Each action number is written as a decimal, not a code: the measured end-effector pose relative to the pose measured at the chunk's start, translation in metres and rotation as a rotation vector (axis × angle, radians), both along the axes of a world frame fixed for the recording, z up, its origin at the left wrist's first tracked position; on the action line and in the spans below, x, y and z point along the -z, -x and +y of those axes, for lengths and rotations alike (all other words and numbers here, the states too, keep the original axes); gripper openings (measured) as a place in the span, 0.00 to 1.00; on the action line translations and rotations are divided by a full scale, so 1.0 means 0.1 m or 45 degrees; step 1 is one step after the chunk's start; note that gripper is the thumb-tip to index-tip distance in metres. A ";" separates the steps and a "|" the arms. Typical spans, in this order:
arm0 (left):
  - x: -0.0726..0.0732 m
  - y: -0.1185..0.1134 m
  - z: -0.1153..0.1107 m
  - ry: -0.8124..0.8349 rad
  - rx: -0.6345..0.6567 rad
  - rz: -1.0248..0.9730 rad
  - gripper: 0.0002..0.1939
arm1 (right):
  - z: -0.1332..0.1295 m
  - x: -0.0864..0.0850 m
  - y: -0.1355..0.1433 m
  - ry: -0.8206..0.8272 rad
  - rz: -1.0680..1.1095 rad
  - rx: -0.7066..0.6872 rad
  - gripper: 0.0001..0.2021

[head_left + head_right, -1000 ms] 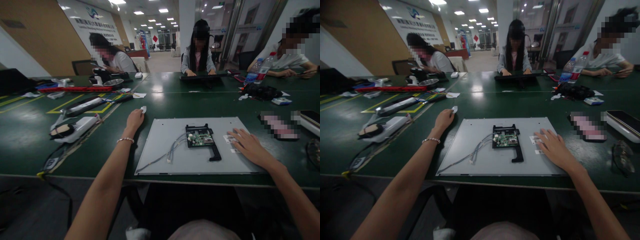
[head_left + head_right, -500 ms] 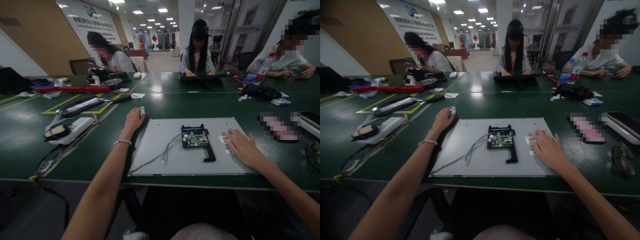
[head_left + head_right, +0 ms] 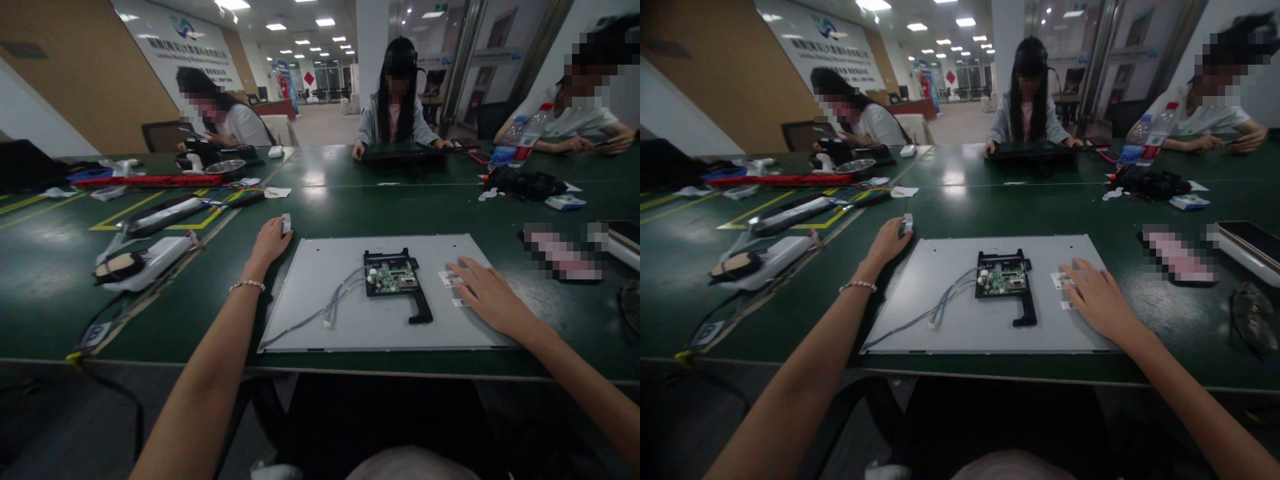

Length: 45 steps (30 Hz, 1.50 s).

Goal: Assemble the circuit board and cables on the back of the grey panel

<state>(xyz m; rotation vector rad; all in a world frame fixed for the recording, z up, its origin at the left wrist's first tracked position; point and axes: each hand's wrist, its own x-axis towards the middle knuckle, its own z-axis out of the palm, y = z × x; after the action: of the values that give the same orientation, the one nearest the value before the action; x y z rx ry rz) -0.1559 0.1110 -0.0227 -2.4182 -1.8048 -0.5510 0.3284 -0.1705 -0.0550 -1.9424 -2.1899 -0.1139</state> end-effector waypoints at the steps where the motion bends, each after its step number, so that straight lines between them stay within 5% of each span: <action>1: 0.01 0.00 0.01 0.005 0.005 -0.002 0.27 | 0.00 0.00 0.00 0.003 -0.001 0.003 0.26; 12: 0.05 0.07 0.06 -0.026 0.048 -0.009 0.25 | 0.01 0.05 -0.10 0.020 0.072 0.005 0.27; 27: -0.19 0.01 -0.16 0.047 -0.219 0.032 0.20 | -0.04 0.06 -0.15 0.017 0.106 0.026 0.28; 32: -0.40 -0.16 -0.31 -0.034 -0.220 -0.001 0.20 | 0.00 -0.03 -0.15 0.045 0.097 0.001 0.27; 37: -0.72 -0.56 -0.75 -0.146 0.002 0.076 0.18 | 0.18 -0.20 -0.11 -0.005 0.107 -0.058 0.26; 41: -0.92 -0.95 -1.48 -0.092 0.133 0.265 0.17 | 0.30 -0.45 0.10 -0.091 0.222 -0.220 0.25; 45: -0.94 -1.28 -2.20 -0.053 0.266 0.400 0.13 | 0.30 -0.72 0.57 -0.140 0.359 -0.442 0.25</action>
<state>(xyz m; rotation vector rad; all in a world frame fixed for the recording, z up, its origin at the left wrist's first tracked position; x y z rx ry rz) -0.0281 -0.1094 0.0717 -2.5105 -1.4155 -0.2021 0.2718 -0.1400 0.0173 -1.3993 -2.2338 0.0876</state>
